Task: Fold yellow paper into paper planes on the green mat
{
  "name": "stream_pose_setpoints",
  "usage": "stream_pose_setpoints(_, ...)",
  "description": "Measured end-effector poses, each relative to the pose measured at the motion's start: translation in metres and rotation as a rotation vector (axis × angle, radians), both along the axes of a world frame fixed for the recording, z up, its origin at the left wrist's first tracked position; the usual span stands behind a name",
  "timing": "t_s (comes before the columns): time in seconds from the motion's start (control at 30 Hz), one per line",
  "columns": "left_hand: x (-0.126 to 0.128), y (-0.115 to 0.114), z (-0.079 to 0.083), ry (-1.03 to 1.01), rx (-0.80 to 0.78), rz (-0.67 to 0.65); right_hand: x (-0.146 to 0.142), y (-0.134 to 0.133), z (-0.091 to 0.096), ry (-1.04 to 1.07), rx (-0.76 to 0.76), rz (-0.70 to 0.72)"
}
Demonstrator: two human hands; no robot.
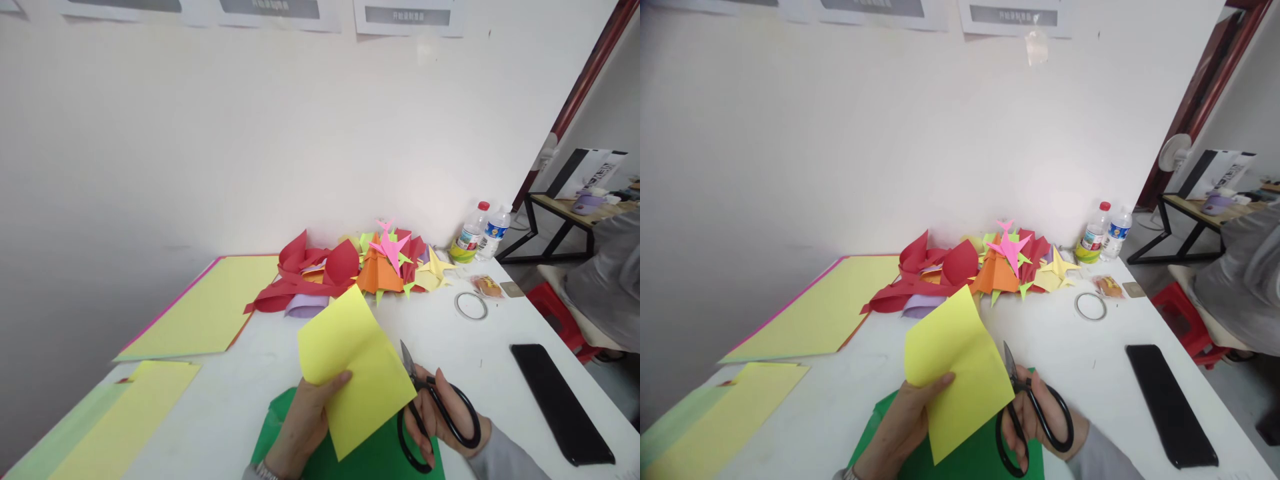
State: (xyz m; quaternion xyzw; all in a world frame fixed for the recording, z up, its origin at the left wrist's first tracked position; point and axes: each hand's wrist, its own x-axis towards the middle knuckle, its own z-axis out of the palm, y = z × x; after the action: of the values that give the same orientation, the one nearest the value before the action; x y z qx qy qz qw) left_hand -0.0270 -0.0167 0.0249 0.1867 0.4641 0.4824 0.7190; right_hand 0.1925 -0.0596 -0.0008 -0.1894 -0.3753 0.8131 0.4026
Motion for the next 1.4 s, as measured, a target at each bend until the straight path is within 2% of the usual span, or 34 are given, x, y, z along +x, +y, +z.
stream_pose_setpoints(0.77, -0.002, 0.001, 0.006, 0.018, 0.018, 0.053, 0.002, -0.001, 0.005, -0.051, -0.009, -0.049)
stream_pose_setpoints(0.93, -0.004, 0.000, 0.007, 0.024, 0.019, 0.060, 0.005, -0.002, 0.008, -0.045, 0.018, -0.026)
stream_pose_setpoints(1.2, -0.023, 0.006, 0.006, -0.144, -0.008, 0.161, 0.012, -0.003, 0.022, -0.049, 0.080, -0.020)
stream_pose_setpoints(1.3, -0.023, 0.005, 0.008, -0.157, -0.005, 0.138, 0.014, -0.004, 0.027, -0.059, 0.103, -0.005)
stream_pose_setpoints(1.4, -0.018, 0.003, 0.009, -0.079, 0.008, 0.088, 0.016, -0.004, 0.028, -0.091, 0.120, -0.018)
